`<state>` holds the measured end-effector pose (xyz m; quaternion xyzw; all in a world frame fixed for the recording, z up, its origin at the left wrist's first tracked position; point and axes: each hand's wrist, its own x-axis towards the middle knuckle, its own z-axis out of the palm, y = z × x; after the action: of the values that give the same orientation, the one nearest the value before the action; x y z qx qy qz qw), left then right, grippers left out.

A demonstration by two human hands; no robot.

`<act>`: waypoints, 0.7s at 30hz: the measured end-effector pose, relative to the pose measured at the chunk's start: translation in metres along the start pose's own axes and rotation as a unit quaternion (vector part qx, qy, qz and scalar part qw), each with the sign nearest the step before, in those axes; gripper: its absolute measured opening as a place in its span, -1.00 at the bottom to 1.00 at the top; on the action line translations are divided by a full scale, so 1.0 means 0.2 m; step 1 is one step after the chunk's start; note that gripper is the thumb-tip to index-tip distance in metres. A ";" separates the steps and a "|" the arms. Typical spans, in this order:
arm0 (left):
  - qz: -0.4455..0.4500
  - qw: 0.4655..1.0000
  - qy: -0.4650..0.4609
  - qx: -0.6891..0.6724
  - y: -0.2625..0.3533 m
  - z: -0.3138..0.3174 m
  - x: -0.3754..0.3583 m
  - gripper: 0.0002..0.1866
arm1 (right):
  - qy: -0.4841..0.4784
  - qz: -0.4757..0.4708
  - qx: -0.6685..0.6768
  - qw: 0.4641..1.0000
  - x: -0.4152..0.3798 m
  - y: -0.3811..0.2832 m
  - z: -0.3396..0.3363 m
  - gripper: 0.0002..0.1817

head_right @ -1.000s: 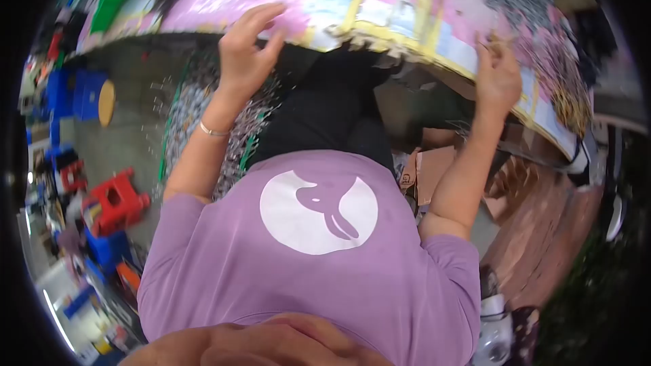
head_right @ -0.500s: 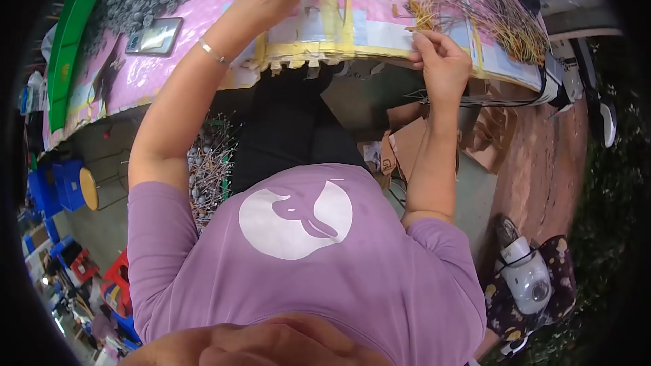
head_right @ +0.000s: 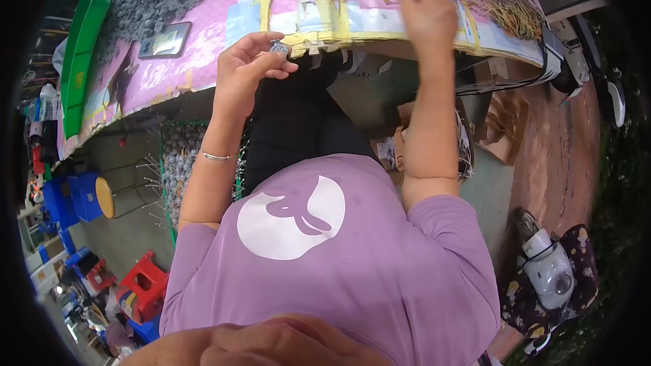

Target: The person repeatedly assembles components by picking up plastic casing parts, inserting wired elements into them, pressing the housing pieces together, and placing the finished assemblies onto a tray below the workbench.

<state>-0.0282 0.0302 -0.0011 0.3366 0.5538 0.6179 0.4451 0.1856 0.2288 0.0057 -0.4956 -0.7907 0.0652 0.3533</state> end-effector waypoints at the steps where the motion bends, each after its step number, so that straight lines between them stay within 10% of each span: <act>1: -0.003 1.000 0.008 -0.003 0.00 -0.02 -0.02 -0.64 | 0.015 0.031 0.013 0.999 0.06 0.07 -0.07 -0.92; 4: -0.023 0.999 0.008 -0.022 -0.03 -0.06 -0.07 -0.63 | -0.010 0.179 0.381 0.907 0.05 0.17 -0.10 -0.91; 12: -0.074 0.992 -0.095 -0.031 -0.12 0.13 -0.07 -0.64 | 0.068 0.252 0.684 0.681 0.00 0.16 0.03 -0.90; 17: -0.060 0.995 -0.078 -0.030 -0.06 0.11 -0.07 -0.64 | 0.208 0.219 0.738 0.604 0.38 0.54 0.04 -0.92; 21: -0.062 0.995 -0.064 -0.040 -0.09 0.12 -0.05 -0.62 | 0.135 0.179 0.695 0.684 0.28 0.29 -0.07 -0.93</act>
<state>0.0010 0.0309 -0.0145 0.3230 0.5188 0.5877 0.5301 0.2225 0.2999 0.0179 -0.2440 -0.3587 0.5903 0.6807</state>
